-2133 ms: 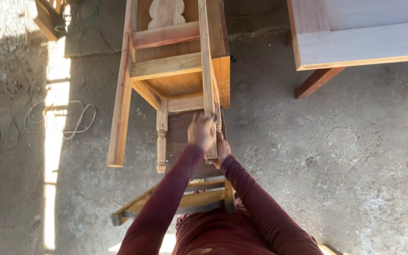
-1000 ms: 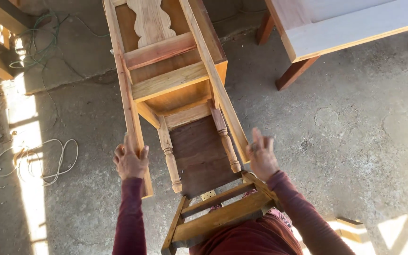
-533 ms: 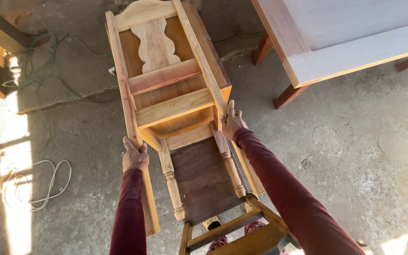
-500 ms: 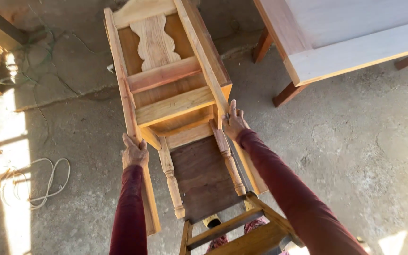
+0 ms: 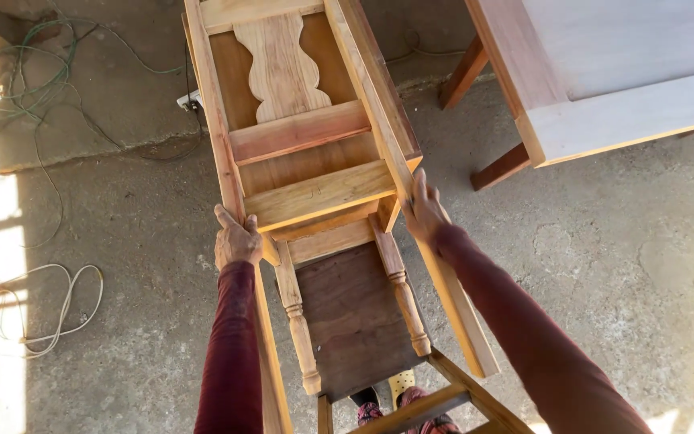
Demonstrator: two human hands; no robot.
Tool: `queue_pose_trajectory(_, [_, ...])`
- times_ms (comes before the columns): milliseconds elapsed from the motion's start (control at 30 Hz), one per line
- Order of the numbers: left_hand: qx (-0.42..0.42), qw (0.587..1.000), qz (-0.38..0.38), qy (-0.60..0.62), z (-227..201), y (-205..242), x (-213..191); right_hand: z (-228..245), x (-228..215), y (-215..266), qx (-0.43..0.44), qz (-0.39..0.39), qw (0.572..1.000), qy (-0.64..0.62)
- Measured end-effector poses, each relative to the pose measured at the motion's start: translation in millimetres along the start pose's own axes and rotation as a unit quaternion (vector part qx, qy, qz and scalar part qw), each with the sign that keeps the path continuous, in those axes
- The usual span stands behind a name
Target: Sanding the surface of a wooden chair using sandpaper to prepare it for finishing.
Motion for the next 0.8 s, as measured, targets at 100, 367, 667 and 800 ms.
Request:
queue_pose_trajectory(100, [0.007, 1.000, -0.001, 0.003, -3.3, -1.1, -1.8, 16.1, -1.5, -81.2, 0.028, -0.027, 0.999, -0.008])
queue_pose_trajectory(367, [0.015, 0.999, -0.028, -0.013, 4.0, -0.1, 2.0, -29.4, 9.0, -7.0, -0.116, -0.012, 0.987, -0.107])
queue_pose_trajectory(667, [0.003, 1.000, -0.021, -0.011, -6.0, 7.0, -5.8, 44.5, -20.2, -83.8, -0.080, -0.009, 0.996, -0.029])
queue_pose_trajectory(800, [0.009, 0.999, -0.030, -0.012, -7.7, 3.6, -6.2, 55.9, -2.1, -199.7, -0.056, -0.023, 0.997, -0.037])
Point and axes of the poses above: each hand's wrist, its own y-axis away from the middle knuckle, its own x-axis out of the palm, z = x × y, the point moved 6 cm from there along -y, towards the middle knuckle, and after that the axes turned 10 degrees about x, right-handed, at the moved point
